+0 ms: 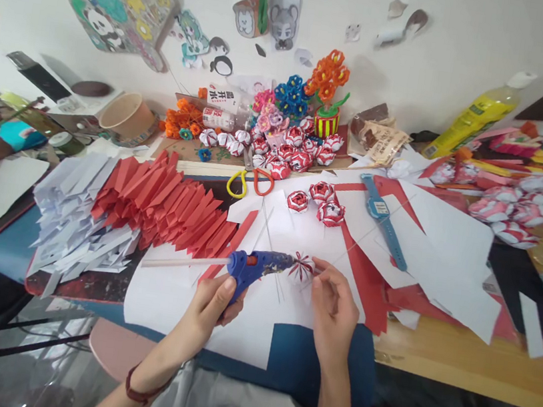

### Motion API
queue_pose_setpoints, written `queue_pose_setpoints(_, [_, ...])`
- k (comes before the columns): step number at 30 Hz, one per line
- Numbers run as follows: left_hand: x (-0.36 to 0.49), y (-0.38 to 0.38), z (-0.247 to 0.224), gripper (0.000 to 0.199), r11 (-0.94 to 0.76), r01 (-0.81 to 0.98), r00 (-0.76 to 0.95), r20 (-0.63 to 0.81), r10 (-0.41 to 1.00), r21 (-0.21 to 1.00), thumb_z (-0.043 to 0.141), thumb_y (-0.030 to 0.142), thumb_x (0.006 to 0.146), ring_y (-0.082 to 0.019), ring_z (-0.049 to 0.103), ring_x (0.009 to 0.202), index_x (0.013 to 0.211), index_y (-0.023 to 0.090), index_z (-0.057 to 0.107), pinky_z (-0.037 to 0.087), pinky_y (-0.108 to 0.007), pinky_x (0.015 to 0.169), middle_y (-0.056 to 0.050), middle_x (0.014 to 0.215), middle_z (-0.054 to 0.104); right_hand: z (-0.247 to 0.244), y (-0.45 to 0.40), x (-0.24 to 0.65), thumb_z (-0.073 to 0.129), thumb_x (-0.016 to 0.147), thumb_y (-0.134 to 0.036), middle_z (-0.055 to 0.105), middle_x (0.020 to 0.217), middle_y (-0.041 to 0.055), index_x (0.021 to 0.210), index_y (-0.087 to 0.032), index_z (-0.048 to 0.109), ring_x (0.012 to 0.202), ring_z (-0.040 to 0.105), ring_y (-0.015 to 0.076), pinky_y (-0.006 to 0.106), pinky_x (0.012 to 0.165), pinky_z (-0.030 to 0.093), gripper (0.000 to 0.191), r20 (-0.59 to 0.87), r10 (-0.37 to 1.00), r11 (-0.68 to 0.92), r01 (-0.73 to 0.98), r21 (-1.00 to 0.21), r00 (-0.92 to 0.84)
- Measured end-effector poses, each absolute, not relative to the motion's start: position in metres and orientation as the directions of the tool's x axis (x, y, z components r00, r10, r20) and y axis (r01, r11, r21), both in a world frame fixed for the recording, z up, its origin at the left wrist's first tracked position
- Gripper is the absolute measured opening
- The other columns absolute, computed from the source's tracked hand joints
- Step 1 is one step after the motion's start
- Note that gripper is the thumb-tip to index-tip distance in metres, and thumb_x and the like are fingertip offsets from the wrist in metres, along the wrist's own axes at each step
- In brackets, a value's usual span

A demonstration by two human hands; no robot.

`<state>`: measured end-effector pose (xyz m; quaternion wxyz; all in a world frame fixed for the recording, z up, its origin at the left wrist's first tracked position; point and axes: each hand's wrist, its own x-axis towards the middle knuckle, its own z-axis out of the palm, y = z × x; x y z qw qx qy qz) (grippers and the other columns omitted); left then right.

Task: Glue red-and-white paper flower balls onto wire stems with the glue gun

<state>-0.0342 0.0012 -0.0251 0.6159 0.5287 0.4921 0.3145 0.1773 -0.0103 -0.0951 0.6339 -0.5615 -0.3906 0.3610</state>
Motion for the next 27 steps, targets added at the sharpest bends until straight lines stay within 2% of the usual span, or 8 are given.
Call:
queue_pose_setpoints(17, [-0.035, -0.002, -0.023, 0.053, 0.246, 0.165, 0.301, -0.286, 0.91, 0.955, 0.037, 0.063, 0.104, -0.008, 0.031, 0.05, 0.082, 0.017, 0.052, 0.02, -0.026, 0.049, 0.006, 0.056, 0.039, -0.098, -0.01, 0.176, 0.066, 0.096, -0.032, 0.07, 0.127, 0.0126, 0.099, -0.023, 0.065, 0.121, 0.067, 0.0266, 0.048, 0.109, 0.051, 0.01, 0.133, 0.889, 0.133, 0.03, -0.991, 0.438])
queue_pose_setpoints(27, [-0.034, 0.003, -0.012, 0.056, 0.395, 0.043, 0.286, -0.39, 0.875, 0.918, 0.046, 0.068, 0.098, -0.007, 0.03, 0.048, 0.087, 0.014, 0.058, 0.019, -0.023, 0.046, 0.006, 0.058, 0.039, -0.093, -0.012, 0.174, 0.064, 0.096, -0.03, 0.072, 0.126, 0.0122, 0.098, -0.023, 0.064, 0.118, 0.068, 0.027, 0.046, 0.102, 0.053, 0.008, 0.193, 0.876, 0.139, 0.152, -0.978, 0.442])
